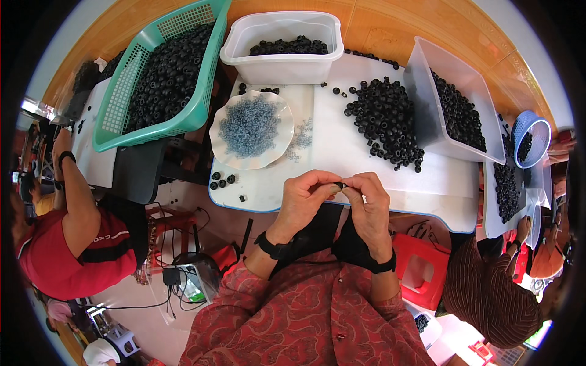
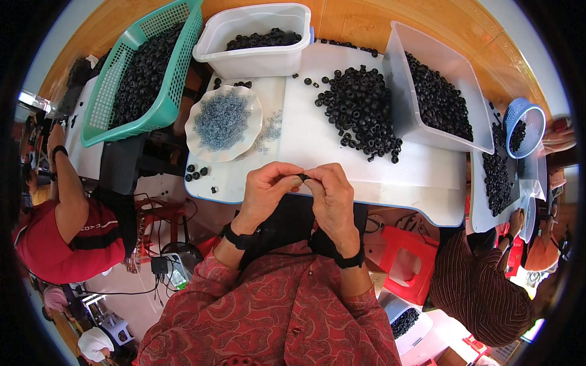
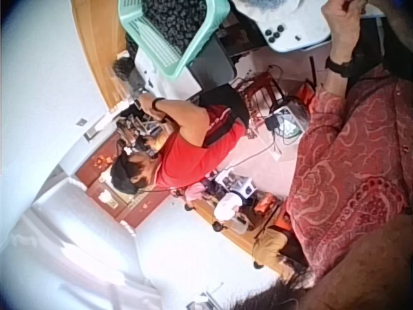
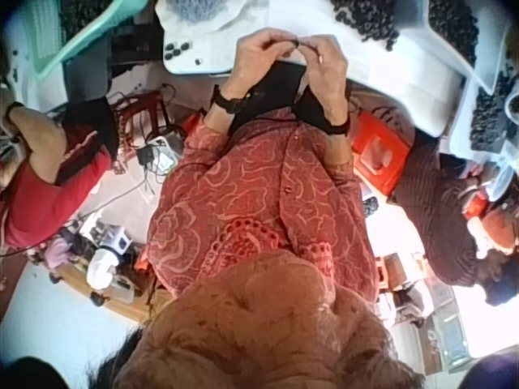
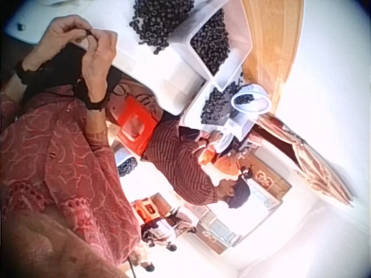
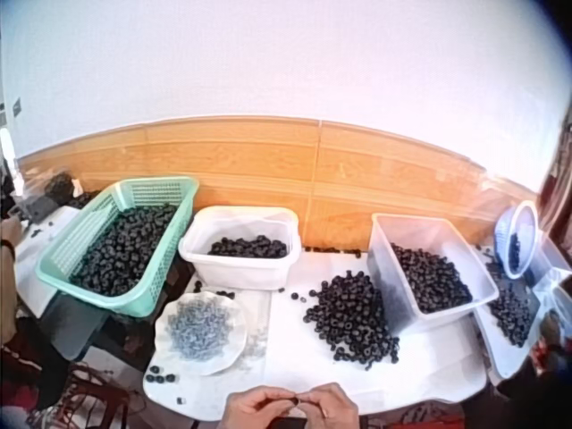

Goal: Sorting and inspecting black rubber gaskets on a production table.

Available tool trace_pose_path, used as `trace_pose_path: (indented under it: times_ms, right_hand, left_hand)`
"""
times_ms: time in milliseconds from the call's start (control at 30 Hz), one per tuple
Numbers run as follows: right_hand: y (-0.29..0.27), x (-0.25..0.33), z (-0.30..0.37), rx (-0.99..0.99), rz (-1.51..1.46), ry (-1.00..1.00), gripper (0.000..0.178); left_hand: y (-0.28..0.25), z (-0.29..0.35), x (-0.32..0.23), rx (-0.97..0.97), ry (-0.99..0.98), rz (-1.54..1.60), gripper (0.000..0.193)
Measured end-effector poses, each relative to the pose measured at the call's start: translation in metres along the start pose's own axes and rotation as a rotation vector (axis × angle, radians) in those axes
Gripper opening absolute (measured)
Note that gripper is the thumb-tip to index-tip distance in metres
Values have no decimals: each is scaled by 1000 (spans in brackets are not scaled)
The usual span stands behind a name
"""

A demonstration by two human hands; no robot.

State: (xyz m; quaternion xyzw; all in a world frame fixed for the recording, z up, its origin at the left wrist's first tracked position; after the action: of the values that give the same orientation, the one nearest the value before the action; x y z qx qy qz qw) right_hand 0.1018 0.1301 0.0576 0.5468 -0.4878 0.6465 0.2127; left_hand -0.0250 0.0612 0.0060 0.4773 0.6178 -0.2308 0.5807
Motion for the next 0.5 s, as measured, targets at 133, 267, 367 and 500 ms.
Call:
trace_pose_path:
  times_ms: [133, 267, 367, 500]
  right_hand:
    - [-1, -6, -1, -45, 4, -12, 15]
    - [-6, -8, -3, -85, 11, -44, 15]
    - [5, -15, -3, -22, -19, -3, 15]
    - [6, -18, -5, 9, -5, 20, 15]
  left_hand:
    - [4, -4, 4, -11, -18, 12, 12]
    - [8, -8, 11, -6, -58, 73, 12]
    - [-4, -3, 15, -24, -73, 17, 12]
    - [-7, -5, 11, 20, -53, -85, 10]
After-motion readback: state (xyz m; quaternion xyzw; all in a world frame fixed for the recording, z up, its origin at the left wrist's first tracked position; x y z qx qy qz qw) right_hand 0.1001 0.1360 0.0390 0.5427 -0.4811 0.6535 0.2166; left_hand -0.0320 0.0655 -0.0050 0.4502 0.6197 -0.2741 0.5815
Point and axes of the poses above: each hand's wrist, its own z-axis away from the middle knuckle, its own y-axis out of the palm, x = y × z, the point moved 7 cm from there along -z, towards the middle knuckle, and after that the axes turned 15 degrees about y, right-handed, at the moved point
